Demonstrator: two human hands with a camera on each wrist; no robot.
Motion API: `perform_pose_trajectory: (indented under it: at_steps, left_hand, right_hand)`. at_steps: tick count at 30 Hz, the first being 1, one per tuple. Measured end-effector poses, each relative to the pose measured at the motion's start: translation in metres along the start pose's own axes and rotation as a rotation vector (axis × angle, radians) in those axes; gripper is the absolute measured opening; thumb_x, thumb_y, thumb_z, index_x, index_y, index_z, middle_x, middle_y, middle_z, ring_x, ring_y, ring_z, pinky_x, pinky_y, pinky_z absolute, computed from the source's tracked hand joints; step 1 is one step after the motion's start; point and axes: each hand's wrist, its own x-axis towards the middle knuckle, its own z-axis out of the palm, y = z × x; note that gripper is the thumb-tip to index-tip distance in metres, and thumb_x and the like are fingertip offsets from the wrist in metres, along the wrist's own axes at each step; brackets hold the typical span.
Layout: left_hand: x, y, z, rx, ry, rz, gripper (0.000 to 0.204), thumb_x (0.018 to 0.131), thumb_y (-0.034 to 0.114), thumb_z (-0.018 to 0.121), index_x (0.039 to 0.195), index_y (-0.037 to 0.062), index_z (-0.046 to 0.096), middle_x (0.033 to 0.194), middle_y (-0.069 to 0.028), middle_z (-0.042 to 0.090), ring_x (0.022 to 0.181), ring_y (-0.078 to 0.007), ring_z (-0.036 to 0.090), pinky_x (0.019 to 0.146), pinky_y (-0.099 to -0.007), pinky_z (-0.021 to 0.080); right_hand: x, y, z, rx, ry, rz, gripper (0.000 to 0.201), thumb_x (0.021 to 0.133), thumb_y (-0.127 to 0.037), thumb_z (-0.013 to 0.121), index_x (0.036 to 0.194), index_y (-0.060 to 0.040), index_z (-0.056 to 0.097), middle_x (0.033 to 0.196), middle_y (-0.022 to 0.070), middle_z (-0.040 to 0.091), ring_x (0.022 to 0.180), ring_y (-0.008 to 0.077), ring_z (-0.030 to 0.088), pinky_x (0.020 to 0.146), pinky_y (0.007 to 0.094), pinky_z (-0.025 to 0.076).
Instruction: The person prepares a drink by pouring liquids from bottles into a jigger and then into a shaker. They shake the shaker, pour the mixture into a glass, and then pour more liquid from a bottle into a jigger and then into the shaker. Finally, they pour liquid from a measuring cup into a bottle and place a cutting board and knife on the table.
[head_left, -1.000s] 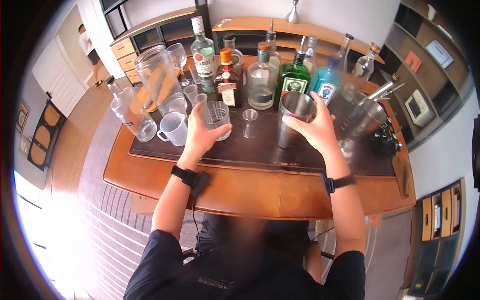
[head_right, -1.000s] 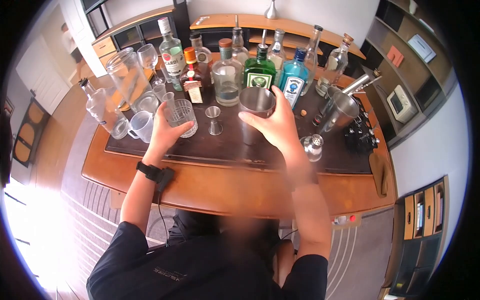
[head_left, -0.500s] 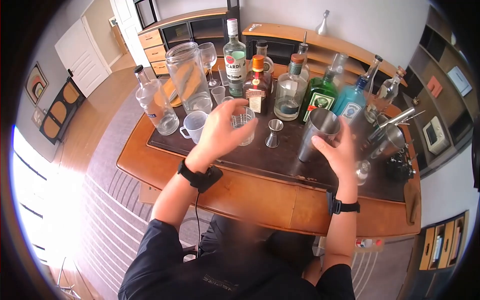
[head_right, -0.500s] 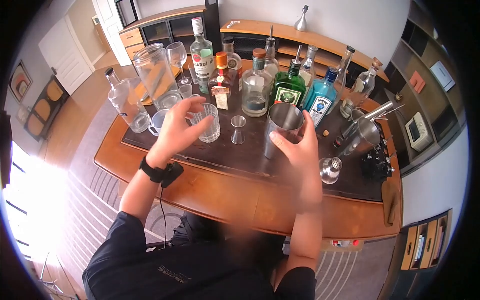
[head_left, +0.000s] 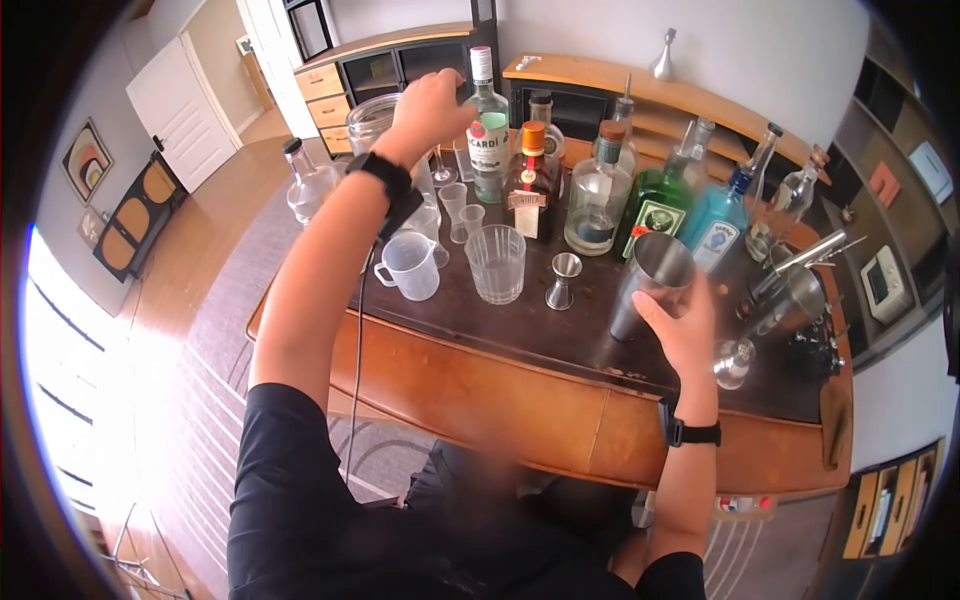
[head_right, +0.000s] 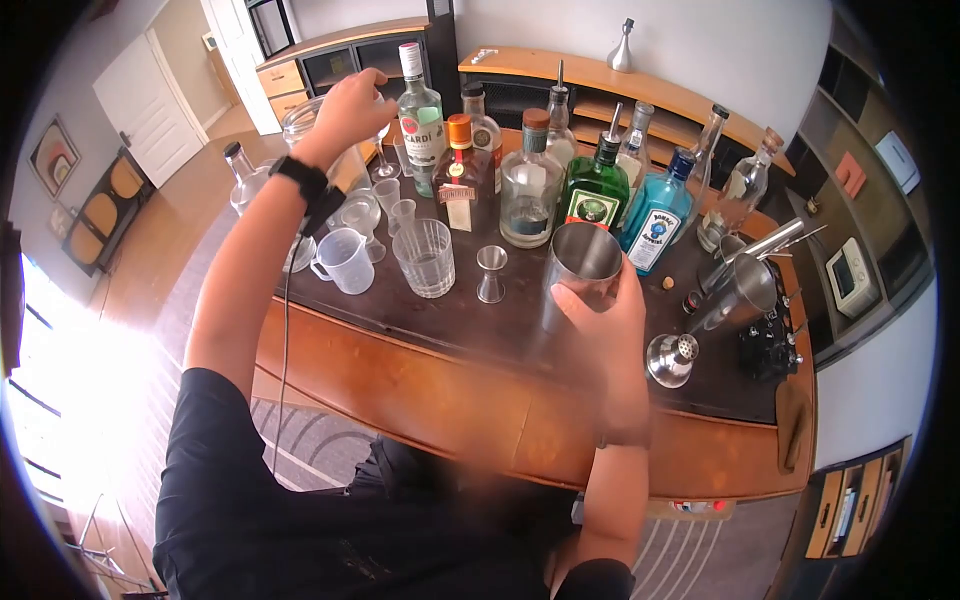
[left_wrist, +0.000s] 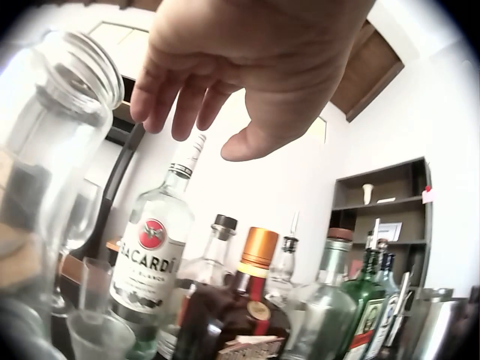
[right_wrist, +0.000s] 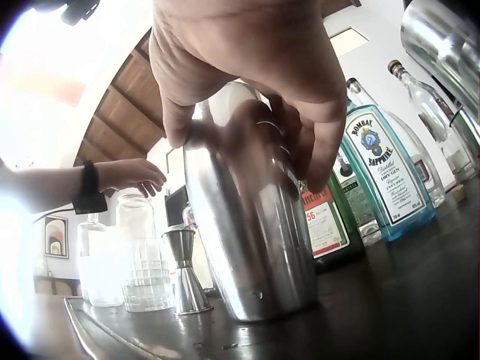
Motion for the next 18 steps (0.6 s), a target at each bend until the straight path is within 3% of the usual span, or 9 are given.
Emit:
perform_pose_trajectory:
  at_steps: [2,4,6,13,16,18]
  left_hand:
    - [0.025,-0.007,0.007,0.129,-0.055,-0.024,0.043,0.08,0.03,0.068,0.113,0.0007,0.07,0.105,-0.0198,0.073,0.102,-0.0373,0.07,0.09,-0.0431,0.056]
    - [0.042,-0.008,0.004,0.193,-0.251,-0.11,0.042,0.079,0.026,0.066,0.11,-0.0005,0.071,0.107,-0.0231,0.073,0.102,-0.0391,0.07,0.09,-0.0462,0.056]
    - [0.055,-0.009,0.006,0.235,-0.394,-0.181,0.038,0.078,0.023,0.064,0.106,-0.0005,0.074,0.109,-0.025,0.072,0.104,-0.0395,0.07,0.091,-0.0471,0.056]
    - [0.076,-0.032,0.044,0.356,-0.562,-0.313,0.035,0.084,0.019,0.064,0.112,0.0016,0.074,0.115,-0.0199,0.073,0.109,-0.0365,0.07,0.091,-0.0449,0.057]
    - [0.082,-0.044,0.063,0.498,-0.656,-0.243,0.03,0.093,0.024,0.062,0.114,0.0096,0.077,0.116,-0.0141,0.074,0.109,-0.0319,0.072,0.09,-0.0533,0.056]
    - [0.078,-0.038,0.065,0.479,-0.63,-0.255,0.029,0.09,0.017,0.062,0.112,0.006,0.076,0.116,-0.0169,0.074,0.107,-0.0337,0.072,0.087,-0.0475,0.058]
  right_hand:
    - [-0.001,-0.003,0.0,0.015,0.003,0.048,0.066,0.082,-0.013,0.084,0.137,-0.001,0.049,0.115,0.0083,0.067,0.103,0.0157,0.066,0.091,0.0319,0.052]
    - [-0.002,-0.012,0.0,0.032,0.009,0.115,0.071,0.077,-0.017,0.086,0.137,0.0009,0.052,0.123,0.0101,0.065,0.113,0.0179,0.062,0.1,0.0356,0.048]
    - [-0.003,-0.021,0.001,0.096,-0.007,0.145,0.069,0.078,-0.015,0.085,0.136,0.0006,0.053,0.122,0.0098,0.066,0.112,0.0181,0.063,0.099,0.0355,0.049]
    - [-0.001,-0.029,-0.001,0.018,-0.024,0.115,0.063,0.08,-0.015,0.084,0.133,-0.0011,0.054,0.115,0.0075,0.068,0.103,0.0165,0.066,0.093,0.0334,0.051]
    - [-0.002,-0.027,0.001,0.023,-0.004,0.055,0.058,0.082,-0.016,0.085,0.131,-0.0039,0.056,0.107,0.0038,0.069,0.095,0.0137,0.068,0.09,0.034,0.052]
    - [-0.001,-0.03,0.0,0.029,-0.01,0.068,0.059,0.082,-0.017,0.085,0.132,-0.0041,0.056,0.108,0.004,0.069,0.095,0.0135,0.068,0.09,0.0345,0.052]
